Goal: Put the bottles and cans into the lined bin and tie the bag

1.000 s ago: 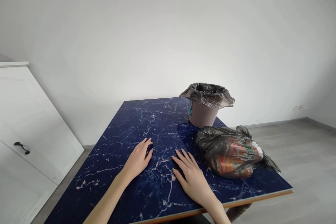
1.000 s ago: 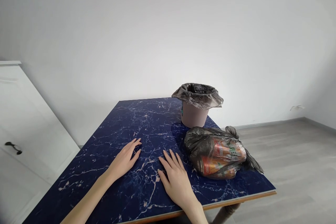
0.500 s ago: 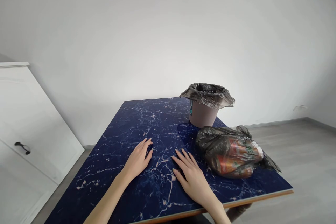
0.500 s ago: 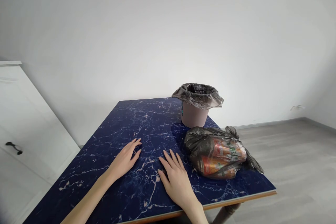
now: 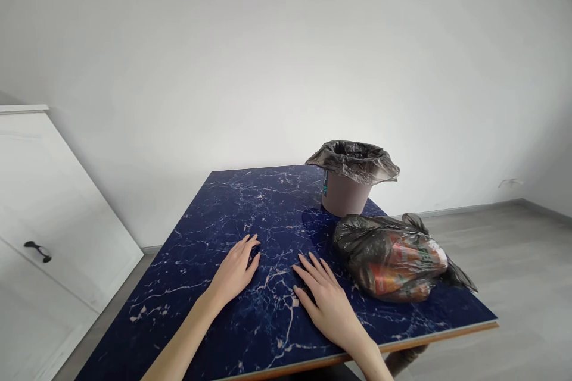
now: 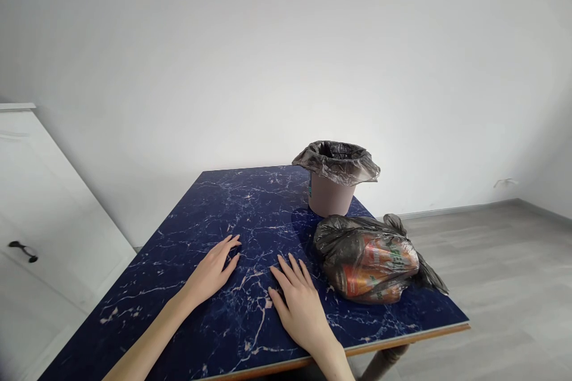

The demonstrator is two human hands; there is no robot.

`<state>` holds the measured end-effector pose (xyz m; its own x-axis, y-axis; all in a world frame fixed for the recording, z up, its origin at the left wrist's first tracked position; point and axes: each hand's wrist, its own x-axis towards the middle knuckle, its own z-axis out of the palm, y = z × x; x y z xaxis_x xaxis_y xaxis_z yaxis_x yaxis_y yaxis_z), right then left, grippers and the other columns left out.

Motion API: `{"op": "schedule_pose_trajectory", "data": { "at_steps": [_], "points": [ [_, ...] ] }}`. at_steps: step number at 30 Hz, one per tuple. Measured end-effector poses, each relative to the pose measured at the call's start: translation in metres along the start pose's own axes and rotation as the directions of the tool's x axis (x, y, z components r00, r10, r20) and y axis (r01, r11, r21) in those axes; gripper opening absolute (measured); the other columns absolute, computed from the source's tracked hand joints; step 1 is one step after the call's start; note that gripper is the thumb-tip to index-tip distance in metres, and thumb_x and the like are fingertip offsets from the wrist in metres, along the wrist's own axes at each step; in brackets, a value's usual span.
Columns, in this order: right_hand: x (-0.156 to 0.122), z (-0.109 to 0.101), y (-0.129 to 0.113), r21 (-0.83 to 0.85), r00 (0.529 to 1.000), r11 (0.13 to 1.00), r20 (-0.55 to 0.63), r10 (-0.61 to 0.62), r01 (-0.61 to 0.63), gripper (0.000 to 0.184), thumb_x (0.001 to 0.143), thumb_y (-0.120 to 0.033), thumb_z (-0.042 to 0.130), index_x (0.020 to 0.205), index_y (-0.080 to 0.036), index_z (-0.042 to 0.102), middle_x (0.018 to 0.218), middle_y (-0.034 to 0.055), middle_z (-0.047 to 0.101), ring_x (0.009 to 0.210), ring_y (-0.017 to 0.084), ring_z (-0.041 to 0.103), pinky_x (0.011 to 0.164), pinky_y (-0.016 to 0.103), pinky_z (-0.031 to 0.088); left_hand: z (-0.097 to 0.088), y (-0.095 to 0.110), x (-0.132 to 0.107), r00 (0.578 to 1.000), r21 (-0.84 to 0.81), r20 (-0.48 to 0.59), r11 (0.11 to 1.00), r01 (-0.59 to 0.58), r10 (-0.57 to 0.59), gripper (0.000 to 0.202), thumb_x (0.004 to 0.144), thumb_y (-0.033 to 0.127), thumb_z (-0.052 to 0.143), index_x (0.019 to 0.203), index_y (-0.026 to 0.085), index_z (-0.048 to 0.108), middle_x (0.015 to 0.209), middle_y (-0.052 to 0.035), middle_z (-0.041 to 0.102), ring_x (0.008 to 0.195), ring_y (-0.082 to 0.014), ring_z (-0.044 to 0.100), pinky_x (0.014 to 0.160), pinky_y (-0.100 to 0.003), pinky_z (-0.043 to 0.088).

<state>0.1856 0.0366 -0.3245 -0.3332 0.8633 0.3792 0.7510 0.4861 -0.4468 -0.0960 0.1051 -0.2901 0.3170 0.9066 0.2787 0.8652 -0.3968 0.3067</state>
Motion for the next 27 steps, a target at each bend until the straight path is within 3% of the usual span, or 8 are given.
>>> {"op": "schedule_pose_trajectory", "data": {
  "at_steps": [27],
  "points": [
    [0.0002, -0.0021, -0.001, -0.001, 1.0, 1.0, 0.011, -0.002, 0.002, 0.048, 0.112, -0.039, 0.047, 0.156, -0.024, 0.059, 0.169, 0.0046, 0.045, 0.161, 0.032, 0.035, 0.131, 0.059, 0.034, -0.0004, 0.0008, -0.0003, 1.0, 0.008, 0.013, 1.0, 0.005, -0.005, 0.045, 0.112, 0.049, 0.04, 0.147, 0.027, 0.059, 0.166, -0.0088, 0.053, 0.157, -0.0333, 0.044, 0.125, -0.052, 0.044]
  ]
}}
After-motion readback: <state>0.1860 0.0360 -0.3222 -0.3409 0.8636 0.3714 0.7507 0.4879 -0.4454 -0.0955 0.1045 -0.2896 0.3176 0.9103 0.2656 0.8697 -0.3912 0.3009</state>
